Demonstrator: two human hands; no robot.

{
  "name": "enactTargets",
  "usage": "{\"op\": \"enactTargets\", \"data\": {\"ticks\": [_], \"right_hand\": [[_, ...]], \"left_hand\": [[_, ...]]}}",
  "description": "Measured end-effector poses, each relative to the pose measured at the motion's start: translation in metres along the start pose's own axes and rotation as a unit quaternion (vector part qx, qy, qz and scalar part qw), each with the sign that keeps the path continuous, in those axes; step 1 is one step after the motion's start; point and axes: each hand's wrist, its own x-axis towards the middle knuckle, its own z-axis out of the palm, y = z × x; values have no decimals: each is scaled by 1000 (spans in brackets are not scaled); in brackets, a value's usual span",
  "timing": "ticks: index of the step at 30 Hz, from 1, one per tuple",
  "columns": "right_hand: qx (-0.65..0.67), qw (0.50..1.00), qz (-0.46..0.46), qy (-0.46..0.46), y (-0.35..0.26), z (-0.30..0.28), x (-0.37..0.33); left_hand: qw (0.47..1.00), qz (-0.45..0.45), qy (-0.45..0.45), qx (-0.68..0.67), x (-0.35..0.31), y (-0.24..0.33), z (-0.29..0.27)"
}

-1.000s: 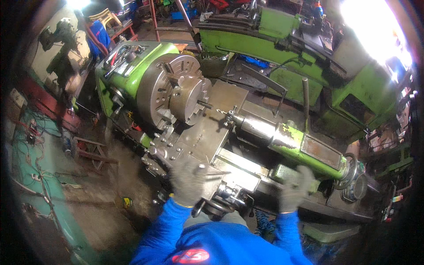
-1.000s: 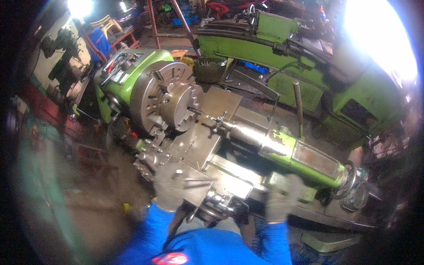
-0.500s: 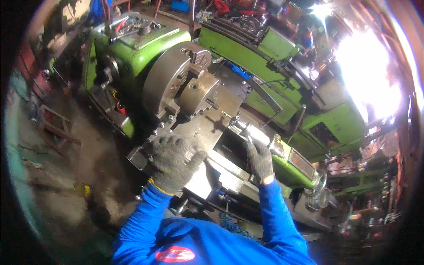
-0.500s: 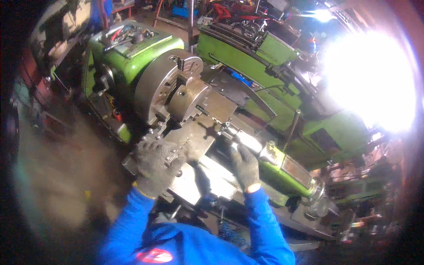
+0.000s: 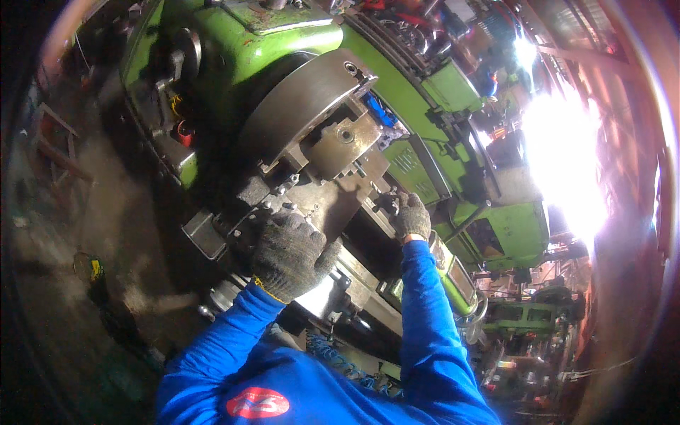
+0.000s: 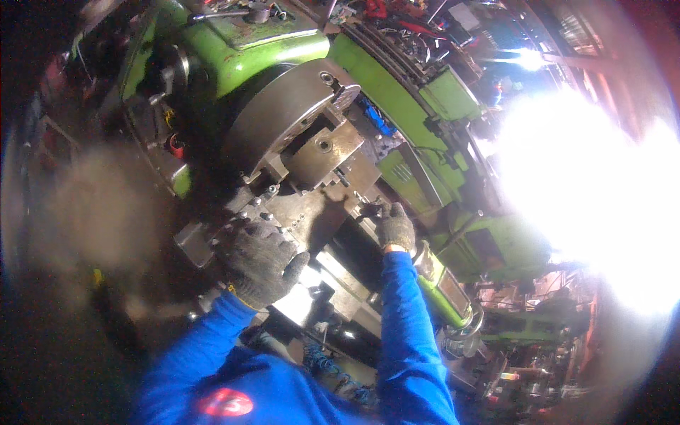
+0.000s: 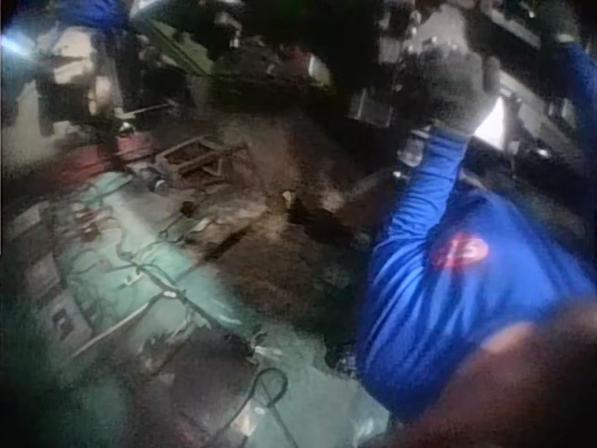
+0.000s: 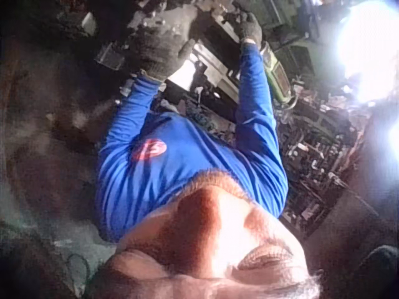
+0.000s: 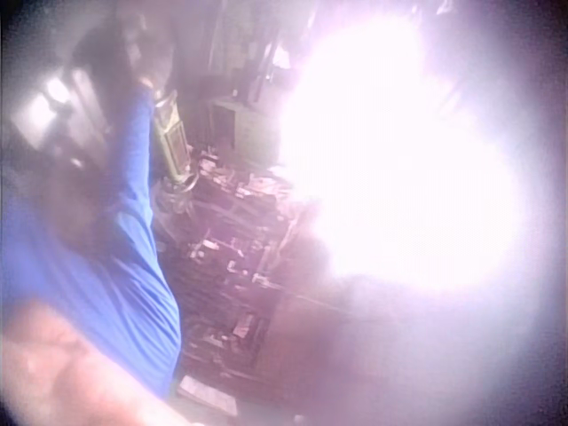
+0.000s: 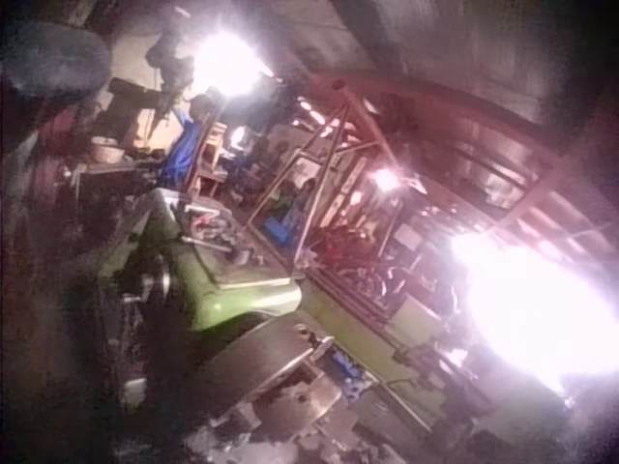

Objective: The person operates a green industrial lathe, using gloved hands to manipulate the tool post and control levers. They adjust the cutting tool's position against a rotating metal workpiece, performing machining operations in a workshop setting.

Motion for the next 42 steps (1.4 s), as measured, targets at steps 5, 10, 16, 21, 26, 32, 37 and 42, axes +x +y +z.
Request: {"op": "enactTargets", "data": {"ticks": [5,10,16,21,26,32,37,42], "right_hand": [[21,998,22,-58,-23,-22,-5],[23,993,68,-91,-49,-50,-5],[78,981,164,-64,-74,-57,-14],[0,989,133,-57,-65,-45,-13],[10,992,127,-27,-53,-36,-14],[-5,989,140,-58,-64,-48,-13],[-21,995,75,-57,-45,-31,-12],[49,995,81,-12,-65,-56,-34]], "left_hand": [[1000,1,12,11,2,-2,-3],[999,0,40,-21,0,-3,7],[1000,9,11,-22,5,0,-3],[999,24,45,-13,1,-3,-1],[999,7,26,-18,3,-1,-3],[998,10,60,-17,0,0,1],[999,21,30,38,1,0,-3],[999,8,34,36,-3,3,-4]]}}
